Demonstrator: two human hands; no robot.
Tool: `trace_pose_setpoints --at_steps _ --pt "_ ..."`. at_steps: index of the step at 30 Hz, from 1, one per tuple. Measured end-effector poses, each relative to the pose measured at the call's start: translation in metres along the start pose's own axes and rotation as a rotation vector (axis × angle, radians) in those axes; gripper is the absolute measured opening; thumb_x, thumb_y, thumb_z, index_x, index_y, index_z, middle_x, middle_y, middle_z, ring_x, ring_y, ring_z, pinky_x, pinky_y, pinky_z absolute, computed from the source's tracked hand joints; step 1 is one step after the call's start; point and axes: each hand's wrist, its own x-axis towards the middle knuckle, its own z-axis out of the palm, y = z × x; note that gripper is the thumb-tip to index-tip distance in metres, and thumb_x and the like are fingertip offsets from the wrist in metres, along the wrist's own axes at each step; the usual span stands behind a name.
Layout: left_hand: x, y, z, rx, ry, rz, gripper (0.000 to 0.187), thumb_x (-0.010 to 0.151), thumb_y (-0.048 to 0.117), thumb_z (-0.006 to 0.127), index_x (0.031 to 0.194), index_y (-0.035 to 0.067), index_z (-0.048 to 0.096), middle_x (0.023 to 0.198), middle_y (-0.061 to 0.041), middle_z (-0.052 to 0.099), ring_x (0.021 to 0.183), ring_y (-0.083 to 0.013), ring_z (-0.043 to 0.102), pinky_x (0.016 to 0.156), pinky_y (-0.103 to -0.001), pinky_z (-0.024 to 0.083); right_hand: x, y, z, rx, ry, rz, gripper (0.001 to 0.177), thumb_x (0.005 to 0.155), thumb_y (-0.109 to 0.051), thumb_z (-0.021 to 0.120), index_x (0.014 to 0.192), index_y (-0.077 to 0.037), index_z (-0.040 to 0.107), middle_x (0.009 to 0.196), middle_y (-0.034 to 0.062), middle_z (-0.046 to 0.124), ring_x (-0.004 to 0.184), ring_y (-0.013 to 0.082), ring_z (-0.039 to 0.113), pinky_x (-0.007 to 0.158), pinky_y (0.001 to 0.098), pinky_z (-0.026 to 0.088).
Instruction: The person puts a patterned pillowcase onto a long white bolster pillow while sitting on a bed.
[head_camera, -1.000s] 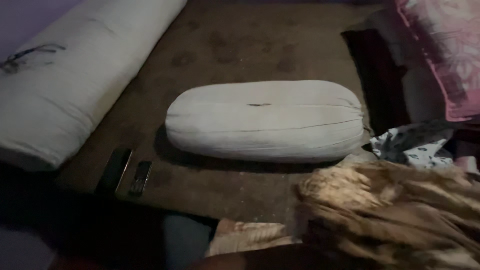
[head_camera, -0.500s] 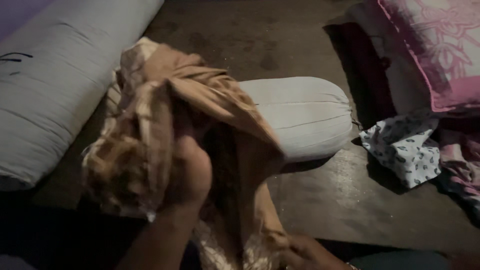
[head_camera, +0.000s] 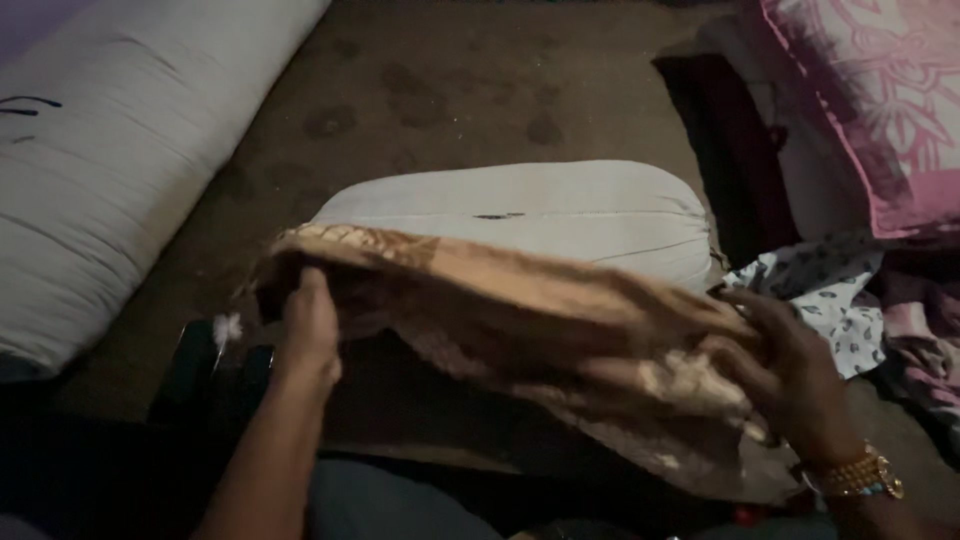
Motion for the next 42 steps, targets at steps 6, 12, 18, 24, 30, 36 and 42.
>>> trace_pose_setpoints --at_steps 6,12,18,24,30,36,42 --pt "-0.005 0.022 -0.019 1.016 0.142 0.090 0.051 0.114 0.044 0.050 0.132 0.000 0.069 0.137 -0.028 0.067 0.125 -0.0427 0.064 0.101 -0.051 0.050 0.007 -0.012 0.019 0.049 -0.406 -0.351 0.076 0.078 -0.020 0.073 0.149 -0.018 0.046 0.131 0.0076 0.062 0.105 0.0204 0.070 0.082 0.0362 0.059" --pt "-0.002 0.025 -0.004 0.978 0.151 1.259 0.072 0.064 -0.006 0.070 0.135 -0.002 0.064 0.137 -0.032 0.057 0.117 -0.0431 0.060 0.082 -0.040 0.059 0.005 0.009 0.020 -0.427 -0.122 -0.414 0.048 0.076 -0.017 0.076 0.122 -0.015 0.067 0.119 0.0080 0.069 0.101 0.0253 0.068 0.084 0.0406 0.057" --pt "0.020 0.039 -0.009 0.936 -0.109 1.171 0.039 0.077 -0.004 0.062 0.113 0.007 0.073 0.116 -0.015 0.073 0.108 -0.0358 0.071 0.099 -0.048 0.056 0.007 0.046 0.000 -0.555 0.150 -0.209 0.031 0.079 -0.020 0.079 0.108 -0.010 0.074 0.112 0.0103 0.071 0.103 0.0284 0.069 0.087 0.0386 0.056" --pt "-0.037 0.142 -0.043 1.038 -0.483 0.368 0.023 0.085 0.016 0.073 0.104 0.005 0.078 0.085 -0.014 0.077 0.071 -0.0255 0.073 0.067 -0.039 0.056 0.011 0.038 -0.044 -0.655 0.265 -0.094 0.019 0.102 -0.021 0.067 0.108 -0.007 0.078 0.111 0.0144 0.072 0.082 0.0279 0.070 0.079 0.0377 0.055" --pt "-0.033 0.170 -0.049 1.011 -0.325 0.057 0.025 0.102 0.018 0.066 0.111 -0.002 0.077 0.085 -0.020 0.079 0.068 -0.0254 0.070 0.062 -0.038 0.056 0.037 0.010 -0.060 -0.283 0.379 -0.160 0.023 0.101 -0.022 0.068 0.115 -0.004 0.071 0.112 0.0112 0.069 0.092 0.0247 0.067 0.082 0.0373 0.053" --pt "0.085 0.111 -0.025 0.801 -0.058 0.608 0.054 0.094 0.026 0.069 0.140 0.002 0.053 0.134 -0.023 0.061 0.119 -0.0345 0.063 0.100 -0.043 0.049 0.133 -0.048 0.002 0.325 0.257 -0.199 0.031 0.101 -0.023 0.069 0.123 -0.002 0.065 0.113 0.0081 0.067 0.102 0.0216 0.064 0.086 0.0370 0.052" --pt "0.105 0.003 0.025 1.189 -0.012 0.425 0.119 0.079 0.076 0.070 0.165 0.015 0.016 0.164 -0.029 -0.010 0.150 -0.0574 0.003 0.115 -0.063 0.027 0.205 -0.063 0.072 -0.373 -0.194 -0.231 0.059 0.095 -0.058 0.059 0.126 -0.008 0.063 0.114 0.0170 0.068 0.120 0.0359 0.060 0.099 0.0495 0.050"
